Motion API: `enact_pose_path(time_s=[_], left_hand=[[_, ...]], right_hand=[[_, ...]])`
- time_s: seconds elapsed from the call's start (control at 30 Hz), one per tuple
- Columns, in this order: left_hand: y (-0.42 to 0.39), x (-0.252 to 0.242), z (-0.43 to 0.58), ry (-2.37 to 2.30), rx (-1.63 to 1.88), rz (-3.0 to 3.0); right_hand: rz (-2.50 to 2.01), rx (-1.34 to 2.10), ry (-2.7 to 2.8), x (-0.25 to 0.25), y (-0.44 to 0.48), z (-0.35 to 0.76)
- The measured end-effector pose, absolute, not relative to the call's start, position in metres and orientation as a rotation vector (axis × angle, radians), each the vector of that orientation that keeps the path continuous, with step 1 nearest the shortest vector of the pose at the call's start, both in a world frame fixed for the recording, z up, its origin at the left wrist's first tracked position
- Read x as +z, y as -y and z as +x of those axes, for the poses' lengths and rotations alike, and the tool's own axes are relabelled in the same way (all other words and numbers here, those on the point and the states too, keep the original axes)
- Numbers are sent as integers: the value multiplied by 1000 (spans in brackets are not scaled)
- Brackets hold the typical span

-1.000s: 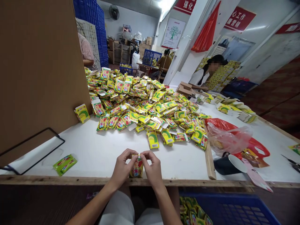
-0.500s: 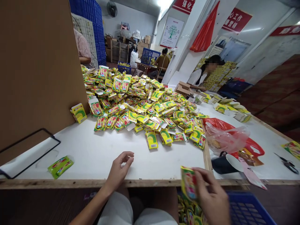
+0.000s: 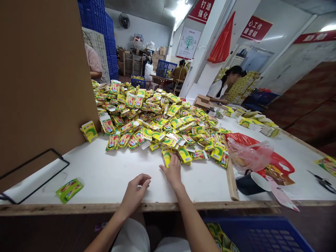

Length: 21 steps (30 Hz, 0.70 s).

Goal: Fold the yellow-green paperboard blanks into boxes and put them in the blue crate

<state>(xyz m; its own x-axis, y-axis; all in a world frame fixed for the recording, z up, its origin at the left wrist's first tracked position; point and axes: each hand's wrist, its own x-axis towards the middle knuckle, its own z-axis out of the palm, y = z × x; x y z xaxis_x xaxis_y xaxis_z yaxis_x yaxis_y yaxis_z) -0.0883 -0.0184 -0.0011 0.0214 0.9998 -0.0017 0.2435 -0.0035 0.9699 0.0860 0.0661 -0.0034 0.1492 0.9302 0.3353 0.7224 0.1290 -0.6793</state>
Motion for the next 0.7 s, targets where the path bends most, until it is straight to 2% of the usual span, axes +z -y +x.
enact_pose_path(time_s=[0.1, 0.27, 0.57, 0.7], left_hand=[[15, -5, -87, -1376, 1174, 1349], [7, -9, -83, -1207, 1265, 1200], [17, -2, -84, -1212, 1260, 1312], [16, 3, -82, -1178, 1135, 1453]], right_hand=[[-1546, 580, 1534, -7, -66, 81], [-1099, 1351, 1418, -9, -9, 76], [-1117, 1265, 1278, -10, 12, 74], [-1116, 1227, 1401, -6, 14, 82]])
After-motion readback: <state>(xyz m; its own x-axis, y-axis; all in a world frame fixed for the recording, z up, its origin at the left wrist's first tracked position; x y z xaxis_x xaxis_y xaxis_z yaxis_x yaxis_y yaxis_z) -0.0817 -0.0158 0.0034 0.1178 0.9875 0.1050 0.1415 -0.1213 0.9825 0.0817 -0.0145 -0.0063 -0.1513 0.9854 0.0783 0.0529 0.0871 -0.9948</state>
